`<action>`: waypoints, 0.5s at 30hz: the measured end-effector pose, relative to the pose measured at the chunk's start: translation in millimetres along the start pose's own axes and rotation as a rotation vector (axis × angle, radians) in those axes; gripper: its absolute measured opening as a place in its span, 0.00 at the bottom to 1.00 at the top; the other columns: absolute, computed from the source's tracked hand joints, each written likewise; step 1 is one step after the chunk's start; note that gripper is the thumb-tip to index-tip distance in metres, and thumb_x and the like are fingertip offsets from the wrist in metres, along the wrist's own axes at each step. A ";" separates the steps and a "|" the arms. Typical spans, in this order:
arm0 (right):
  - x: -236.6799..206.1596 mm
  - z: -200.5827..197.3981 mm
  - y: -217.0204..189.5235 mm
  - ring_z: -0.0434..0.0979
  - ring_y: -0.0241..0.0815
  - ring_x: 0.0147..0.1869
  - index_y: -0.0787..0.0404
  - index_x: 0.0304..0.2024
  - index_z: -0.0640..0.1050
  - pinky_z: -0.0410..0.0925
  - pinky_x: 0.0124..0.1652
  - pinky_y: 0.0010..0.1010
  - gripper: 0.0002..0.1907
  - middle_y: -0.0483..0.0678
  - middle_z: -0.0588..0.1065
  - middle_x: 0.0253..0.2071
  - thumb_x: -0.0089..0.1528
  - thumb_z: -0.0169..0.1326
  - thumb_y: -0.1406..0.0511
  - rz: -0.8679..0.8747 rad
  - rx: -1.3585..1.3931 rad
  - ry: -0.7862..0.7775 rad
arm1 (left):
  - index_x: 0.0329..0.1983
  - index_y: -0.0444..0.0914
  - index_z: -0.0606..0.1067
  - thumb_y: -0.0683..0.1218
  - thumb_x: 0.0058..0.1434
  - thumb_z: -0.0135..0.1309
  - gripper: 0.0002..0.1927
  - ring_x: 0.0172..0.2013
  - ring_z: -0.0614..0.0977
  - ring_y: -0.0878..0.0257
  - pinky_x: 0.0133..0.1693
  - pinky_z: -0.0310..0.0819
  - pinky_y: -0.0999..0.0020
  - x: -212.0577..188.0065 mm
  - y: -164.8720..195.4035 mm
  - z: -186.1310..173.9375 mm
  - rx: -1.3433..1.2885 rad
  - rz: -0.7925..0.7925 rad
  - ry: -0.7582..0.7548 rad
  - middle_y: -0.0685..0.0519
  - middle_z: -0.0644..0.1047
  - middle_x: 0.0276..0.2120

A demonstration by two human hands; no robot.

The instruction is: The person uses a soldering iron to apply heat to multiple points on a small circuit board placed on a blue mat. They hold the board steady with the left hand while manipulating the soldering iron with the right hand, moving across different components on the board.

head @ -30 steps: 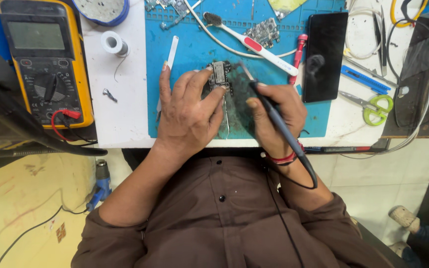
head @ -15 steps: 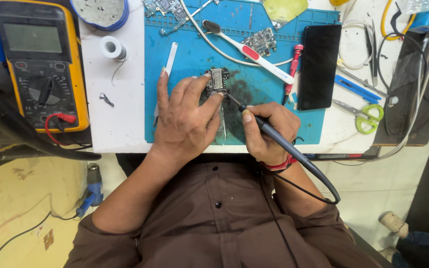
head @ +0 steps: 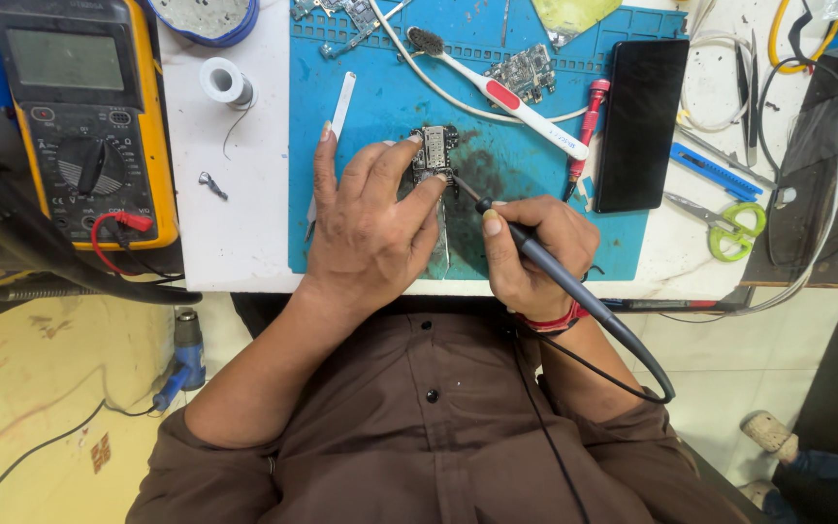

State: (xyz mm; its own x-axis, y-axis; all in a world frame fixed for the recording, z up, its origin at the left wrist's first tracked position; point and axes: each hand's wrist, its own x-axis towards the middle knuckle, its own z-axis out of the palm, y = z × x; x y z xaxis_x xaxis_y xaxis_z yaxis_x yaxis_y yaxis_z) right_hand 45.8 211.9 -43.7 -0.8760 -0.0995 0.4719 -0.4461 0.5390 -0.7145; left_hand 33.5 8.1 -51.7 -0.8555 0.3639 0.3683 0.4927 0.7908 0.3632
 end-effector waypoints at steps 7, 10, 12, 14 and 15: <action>0.2 0.1 1.5 0.74 0.41 0.28 0.66 0.36 0.76 0.63 0.28 0.27 0.05 0.50 0.76 0.28 0.65 0.61 0.71 -0.013 -0.007 0.004 | 0.55 0.42 0.79 0.49 0.67 0.59 0.15 0.62 0.72 0.52 0.73 0.40 0.39 1.1 0.4 1.7 -0.009 -0.010 -0.018 0.47 0.72 0.62; 0.4 0.4 0.9 0.74 0.41 0.27 0.66 0.36 0.77 0.63 0.30 0.28 0.05 0.50 0.76 0.28 0.65 0.61 0.71 -0.001 -0.010 0.009 | 0.65 0.36 0.72 0.49 0.68 0.57 0.24 0.66 0.70 0.51 0.72 0.37 0.36 1.9 0.3 2.1 -0.034 -0.032 -0.056 0.46 0.71 0.66; 1.3 0.7 1.0 0.74 0.41 0.27 0.66 0.36 0.77 0.63 0.30 0.28 0.05 0.50 0.77 0.28 0.65 0.61 0.71 -0.008 -0.013 0.010 | 0.71 0.36 0.67 0.48 0.68 0.56 0.29 0.69 0.68 0.50 0.72 0.35 0.35 3.3 0.7 3.0 -0.030 -0.025 -0.067 0.46 0.70 0.68; 1.0 0.2 0.0 0.75 0.42 0.27 0.66 0.36 0.77 0.64 0.28 0.27 0.05 0.50 0.76 0.28 0.65 0.61 0.71 -0.011 -0.016 0.007 | 0.74 0.35 0.63 0.48 0.68 0.55 0.32 0.71 0.66 0.50 0.72 0.33 0.33 3.1 0.7 2.7 -0.032 -0.026 -0.081 0.47 0.69 0.70; 0.4 -0.3 -0.6 0.75 0.42 0.28 0.66 0.37 0.77 0.64 0.29 0.28 0.05 0.50 0.77 0.29 0.65 0.61 0.71 -0.013 -0.017 -0.006 | 0.74 0.35 0.62 0.48 0.68 0.55 0.33 0.71 0.66 0.50 0.72 0.32 0.32 3.2 0.6 2.9 -0.037 -0.030 -0.087 0.47 0.69 0.70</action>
State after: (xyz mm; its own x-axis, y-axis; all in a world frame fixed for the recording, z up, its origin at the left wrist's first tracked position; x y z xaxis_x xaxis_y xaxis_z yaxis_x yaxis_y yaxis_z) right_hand 45.8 211.8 -42.9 -0.8711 -0.1117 0.4783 -0.4548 0.5514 -0.6994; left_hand 30.6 11.2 -52.8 -0.8796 0.3832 0.2819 0.4712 0.7835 0.4050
